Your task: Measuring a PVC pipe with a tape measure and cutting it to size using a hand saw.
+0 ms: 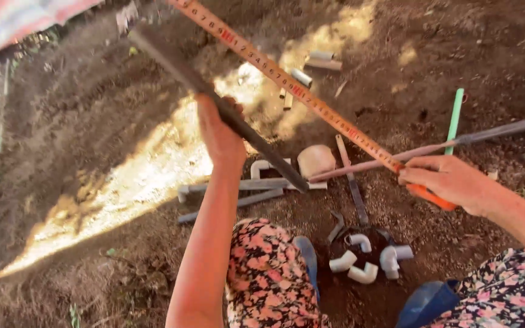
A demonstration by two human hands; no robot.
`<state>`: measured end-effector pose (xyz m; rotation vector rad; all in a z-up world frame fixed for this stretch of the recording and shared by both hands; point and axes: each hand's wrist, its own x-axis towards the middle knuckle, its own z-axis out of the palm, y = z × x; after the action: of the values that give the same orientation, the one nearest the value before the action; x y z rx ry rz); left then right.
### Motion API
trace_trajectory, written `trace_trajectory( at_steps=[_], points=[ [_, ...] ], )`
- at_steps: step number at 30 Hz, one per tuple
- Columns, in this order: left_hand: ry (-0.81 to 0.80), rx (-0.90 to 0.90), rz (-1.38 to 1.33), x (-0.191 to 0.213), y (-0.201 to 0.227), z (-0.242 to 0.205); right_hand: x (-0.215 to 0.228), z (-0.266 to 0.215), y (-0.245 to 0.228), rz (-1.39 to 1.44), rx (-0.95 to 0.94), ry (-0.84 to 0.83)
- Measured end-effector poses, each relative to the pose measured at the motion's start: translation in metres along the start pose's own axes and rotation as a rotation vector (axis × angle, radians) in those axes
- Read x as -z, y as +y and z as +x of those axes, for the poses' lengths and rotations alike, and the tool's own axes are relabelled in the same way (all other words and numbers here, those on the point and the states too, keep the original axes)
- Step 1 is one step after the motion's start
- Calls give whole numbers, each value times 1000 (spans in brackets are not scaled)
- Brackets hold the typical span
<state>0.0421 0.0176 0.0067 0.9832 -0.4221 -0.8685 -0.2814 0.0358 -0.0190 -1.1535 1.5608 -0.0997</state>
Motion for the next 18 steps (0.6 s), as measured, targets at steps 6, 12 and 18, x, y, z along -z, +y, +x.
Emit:
trace_trajectory(
  at_steps=[6, 12, 18],
  points=[
    [-249, -118, 3, -71, -20, -1, 8, -11, 7, 134, 58, -14],
    [-156, 1, -84, -72, -42, -10, 10, -8, 12, 244, 8, 23],
    [-188, 11, -203, -71, -47, -2, 6, 5, 22, 131, 16, 35]
  ],
)
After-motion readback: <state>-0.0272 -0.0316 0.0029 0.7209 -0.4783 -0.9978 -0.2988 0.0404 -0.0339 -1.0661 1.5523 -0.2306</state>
